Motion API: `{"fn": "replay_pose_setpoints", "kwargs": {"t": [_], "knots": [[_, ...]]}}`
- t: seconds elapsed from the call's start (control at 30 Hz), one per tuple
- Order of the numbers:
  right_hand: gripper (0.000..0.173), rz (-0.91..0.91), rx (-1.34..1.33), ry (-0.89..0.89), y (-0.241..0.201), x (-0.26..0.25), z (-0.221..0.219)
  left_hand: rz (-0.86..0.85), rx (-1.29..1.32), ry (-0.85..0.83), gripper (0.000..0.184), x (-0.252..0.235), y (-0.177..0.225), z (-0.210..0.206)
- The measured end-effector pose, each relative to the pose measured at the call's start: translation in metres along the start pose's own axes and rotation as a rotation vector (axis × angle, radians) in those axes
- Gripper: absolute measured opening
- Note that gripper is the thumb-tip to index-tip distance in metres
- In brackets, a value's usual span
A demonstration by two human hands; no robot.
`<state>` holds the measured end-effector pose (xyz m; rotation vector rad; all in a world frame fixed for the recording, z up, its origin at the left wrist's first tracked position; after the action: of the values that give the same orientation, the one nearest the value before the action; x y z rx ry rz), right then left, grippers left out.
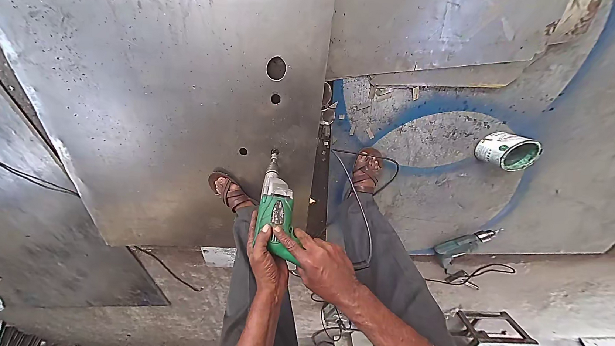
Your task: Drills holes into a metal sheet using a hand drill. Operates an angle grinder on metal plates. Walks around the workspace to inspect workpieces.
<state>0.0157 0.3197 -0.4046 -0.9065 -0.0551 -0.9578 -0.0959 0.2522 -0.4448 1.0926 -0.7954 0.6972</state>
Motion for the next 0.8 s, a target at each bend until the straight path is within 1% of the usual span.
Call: {"fn": "replay_pose_setpoints", "kwargs": {"t": [0.23,0.37,0.47,0.53,0.6,0.77,0.8], "knots": [[0.085,-0.026,-0.02,-0.057,0.01,-0.018,-0.003,-0.019,-0.017,0.04,0.055,-0.013,0.002,-0.015],[0.087,-0.066,-0.046,-0.075,0.008,-0.028,0.0,-0.064,-0.066,0.068,0.054,-0.016,0.009,-0.025],[0.093,-0.175,-0.049,-0.15,0.007,-0.036,0.001,-0.099,-0.1,0.084,0.054,-0.02,0.014,-0.032],[0.101,-0.316,-0.032,-0.277,0.007,-0.043,0.003,-0.108,-0.093,0.065,0.058,-0.022,0.019,-0.042],[0.109,-0.425,-0.021,-0.36,0.01,-0.05,0.004,-0.126,-0.075,0.07,0.055,-0.023,0.024,-0.053],[0.108,-0.49,-0.011,-0.382,0.012,-0.057,0.004,-0.174,-0.115,0.108,0.039,-0.023,0.03,-0.064],[0.107,-0.503,-0.008,-0.389,0.012,-0.057,0.005,-0.175,-0.116,0.115,0.038,-0.023,0.031,-0.065]]}}
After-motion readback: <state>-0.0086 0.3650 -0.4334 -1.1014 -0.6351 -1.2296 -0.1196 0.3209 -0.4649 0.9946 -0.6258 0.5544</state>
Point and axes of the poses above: each hand's wrist, its own x-axis away from the middle knuckle, its own z-axis out of the back of the hand, y = z × x, the point moved 6 cm from there along -x, towards the middle knuckle, and after that the axes turned 15 degrees about y, right-handed, at the moved point
